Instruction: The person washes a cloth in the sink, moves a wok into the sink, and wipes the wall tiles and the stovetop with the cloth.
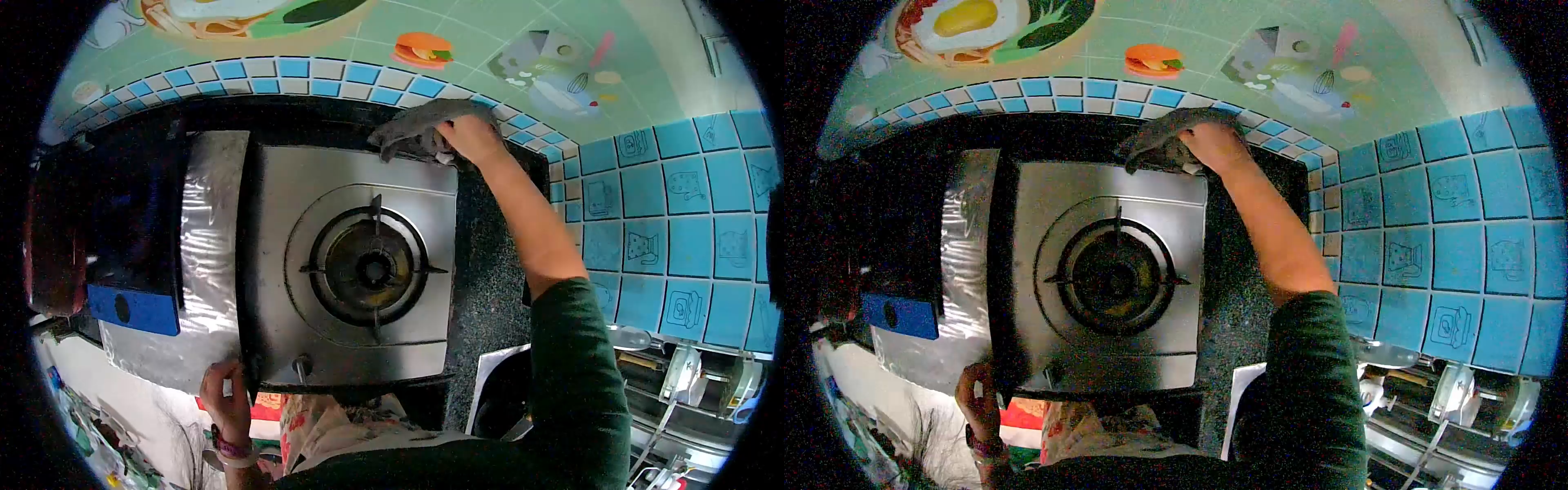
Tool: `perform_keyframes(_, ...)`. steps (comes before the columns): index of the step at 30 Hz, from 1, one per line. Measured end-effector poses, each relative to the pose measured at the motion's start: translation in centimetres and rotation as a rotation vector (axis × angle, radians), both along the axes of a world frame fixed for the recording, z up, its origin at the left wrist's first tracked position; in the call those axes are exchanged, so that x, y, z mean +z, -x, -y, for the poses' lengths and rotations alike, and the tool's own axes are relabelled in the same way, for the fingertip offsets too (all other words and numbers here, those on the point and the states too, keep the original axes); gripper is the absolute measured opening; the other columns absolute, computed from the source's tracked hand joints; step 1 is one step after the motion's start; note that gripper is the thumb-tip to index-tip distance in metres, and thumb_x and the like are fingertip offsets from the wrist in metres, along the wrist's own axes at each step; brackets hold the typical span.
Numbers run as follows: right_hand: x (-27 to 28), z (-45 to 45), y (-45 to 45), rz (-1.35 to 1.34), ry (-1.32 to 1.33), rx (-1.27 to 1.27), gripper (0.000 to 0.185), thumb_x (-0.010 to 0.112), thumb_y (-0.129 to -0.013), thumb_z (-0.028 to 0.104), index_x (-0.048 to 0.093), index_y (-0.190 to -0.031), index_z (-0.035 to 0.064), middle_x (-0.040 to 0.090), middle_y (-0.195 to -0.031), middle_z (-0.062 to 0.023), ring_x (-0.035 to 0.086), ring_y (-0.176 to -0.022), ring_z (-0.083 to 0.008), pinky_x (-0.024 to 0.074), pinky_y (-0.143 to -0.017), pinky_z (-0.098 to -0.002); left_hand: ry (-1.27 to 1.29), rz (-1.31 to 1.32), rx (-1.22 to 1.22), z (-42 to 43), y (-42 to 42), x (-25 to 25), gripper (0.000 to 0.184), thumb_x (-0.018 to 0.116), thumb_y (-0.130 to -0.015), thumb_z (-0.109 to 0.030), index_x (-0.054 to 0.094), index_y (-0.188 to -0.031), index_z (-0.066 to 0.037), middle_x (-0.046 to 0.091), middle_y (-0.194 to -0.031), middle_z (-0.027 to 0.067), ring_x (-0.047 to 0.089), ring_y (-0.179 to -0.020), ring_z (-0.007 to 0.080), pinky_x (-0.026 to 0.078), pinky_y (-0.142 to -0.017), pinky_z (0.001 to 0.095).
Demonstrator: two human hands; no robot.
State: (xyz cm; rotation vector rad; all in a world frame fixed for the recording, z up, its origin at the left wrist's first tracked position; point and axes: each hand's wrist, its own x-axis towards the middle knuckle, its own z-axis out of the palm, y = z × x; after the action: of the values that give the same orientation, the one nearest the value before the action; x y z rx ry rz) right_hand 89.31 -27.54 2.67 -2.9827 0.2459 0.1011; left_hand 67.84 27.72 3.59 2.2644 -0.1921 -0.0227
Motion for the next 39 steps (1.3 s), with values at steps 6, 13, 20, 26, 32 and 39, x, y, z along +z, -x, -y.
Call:
perform_keyframes(6, 2.5, 8.7, 5.2, -0.056, -0.124, -0.097, 0.045, 0.069, -0.079, 0.034, 0.069, -0.112, 0.0035, 0.070, -0.111, -0.0210, 0.065, -0.104, -0.0389, 0.0509, -0.093, -0.0454, -0.066, 0.022, -0.042, 1.2, -0.1, 0.7, 0.015, 0.065, -0.082, 0.008, 0.064, -0.095, -0.002, 0.067, -0.085, 0.0138, 0.065, -0.076, 0.0300, 0.051, -0.069, 0.0376)
perform_keyframes(13, 6.9, 18.6, 9.9, -0.093, 0.528, -0.469, 0.039, 0.068, -0.085, 0.032, 0.070, -0.110, 0.0022, 0.068, -0.115, -0.0214, 0.064, -0.107, -0.0410, 0.0511, -0.095, -0.0484, -0.069, 0.047, -0.030, -0.2, 0.9, -0.1, 0.017, 0.065, -0.081, 0.008, 0.065, -0.095, -0.001, 0.067, -0.086, 0.0161, 0.065, -0.076, 0.0324, 0.051, -0.069, 0.0396)
perform_keyframes(20, 25.7, 18.1, 7.7, 1.120, 0.314, -0.339, 0.060, 0.054, -0.095, 0.044, 0.061, -0.116, -0.0119, 0.062, -0.117, -0.0337, 0.062, -0.108, -0.0442, 0.0486, -0.089, -0.0481, -0.065, 0.041, -0.095, 0.5, -0.5, 0.4, 0.013, 0.066, -0.082, 0.007, 0.063, -0.092, -0.001, 0.066, -0.084, 0.0149, 0.065, -0.076, 0.0328, 0.051, -0.069, 0.0397)
perform_keyframes(26, 11.5, 31.4, 3.9, 0.375, 1.594, -0.769, 0.079, 0.044, -0.099, 0.050, 0.030, -0.142, -0.0147, 0.030, -0.144, -0.0405, 0.034, -0.134, -0.0511, 0.0243, -0.115, -0.0549, -0.111, 0.019, -0.097, 2.3, -1.1, 0.4, 0.012, 0.065, -0.084, 0.006, 0.062, -0.093, -0.001, 0.065, -0.083, 0.0150, 0.064, -0.076, 0.0324, 0.050, -0.070, 0.0401)
perform_keyframes(32, 4.0, 25.7, 6.3, 0.324, 0.875, -0.548, 0.068, 0.044, -0.099, 0.045, 0.034, -0.145, -0.0038, 0.033, -0.149, -0.0293, 0.033, -0.138, -0.0432, 0.0245, -0.117, -0.0517, -0.038, 0.063, -0.083, 2.2, -0.6, -0.7, 0.012, 0.064, -0.086, 0.005, 0.061, -0.096, -0.001, 0.066, -0.086, 0.0156, 0.063, -0.077, 0.0326, 0.050, -0.071, 0.0402)
perform_keyframes(39, -5.4, 20.1, 16.4, 0.060, 0.881, -0.366, 0.058, 0.044, -0.099, 0.039, 0.038, -0.148, 0.0089, 0.036, -0.154, -0.0163, 0.032, -0.143, -0.0341, 0.0248, -0.118, -0.0481, -0.043, 0.049, -0.116, 0.0, 0.2, -1.6, 0.014, 0.063, -0.086, 0.005, 0.062, -0.098, -0.002, 0.067, -0.091, 0.0150, 0.065, -0.082, 0.0302, 0.051, -0.074, 0.0387)
